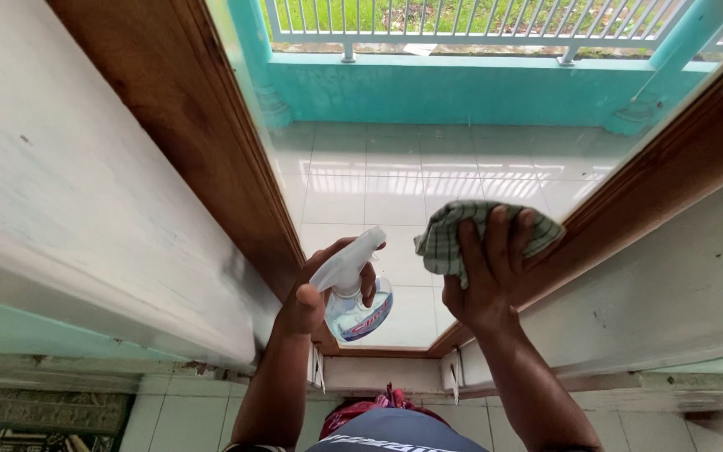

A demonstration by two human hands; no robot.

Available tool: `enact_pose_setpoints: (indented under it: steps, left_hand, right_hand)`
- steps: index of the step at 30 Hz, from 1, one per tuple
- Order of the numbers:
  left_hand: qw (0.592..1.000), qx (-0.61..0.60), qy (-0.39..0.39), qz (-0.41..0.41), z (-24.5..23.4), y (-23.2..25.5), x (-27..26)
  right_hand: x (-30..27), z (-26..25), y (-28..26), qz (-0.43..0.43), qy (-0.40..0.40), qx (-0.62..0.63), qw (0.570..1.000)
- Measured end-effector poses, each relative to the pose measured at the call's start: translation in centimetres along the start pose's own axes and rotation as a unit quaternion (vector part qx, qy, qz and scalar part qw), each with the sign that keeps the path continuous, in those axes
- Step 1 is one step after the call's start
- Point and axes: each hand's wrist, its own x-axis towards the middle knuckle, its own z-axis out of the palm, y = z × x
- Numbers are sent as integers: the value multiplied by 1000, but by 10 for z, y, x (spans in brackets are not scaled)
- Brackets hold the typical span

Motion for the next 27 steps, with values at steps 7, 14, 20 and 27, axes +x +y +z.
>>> enact_pose_setpoints:
  steps: [7, 14, 20, 27]
  left_hand:
    - [999, -39, -3, -9, 6, 11, 1]
    - [1000, -21, -6, -23, 5, 8, -9]
    - [999, -17, -6, -28, 5, 10, -13]
    - [999, -15, -1, -29, 0, 14, -13]
  right_hand:
    - [13, -4, -5, -12, 5, -14, 1000]
    - [-88, 39, -2, -26, 36, -39, 998]
    - [-87, 33, 7, -50, 13, -62, 997]
    - [-25, 15, 3, -47, 18, -46, 998]
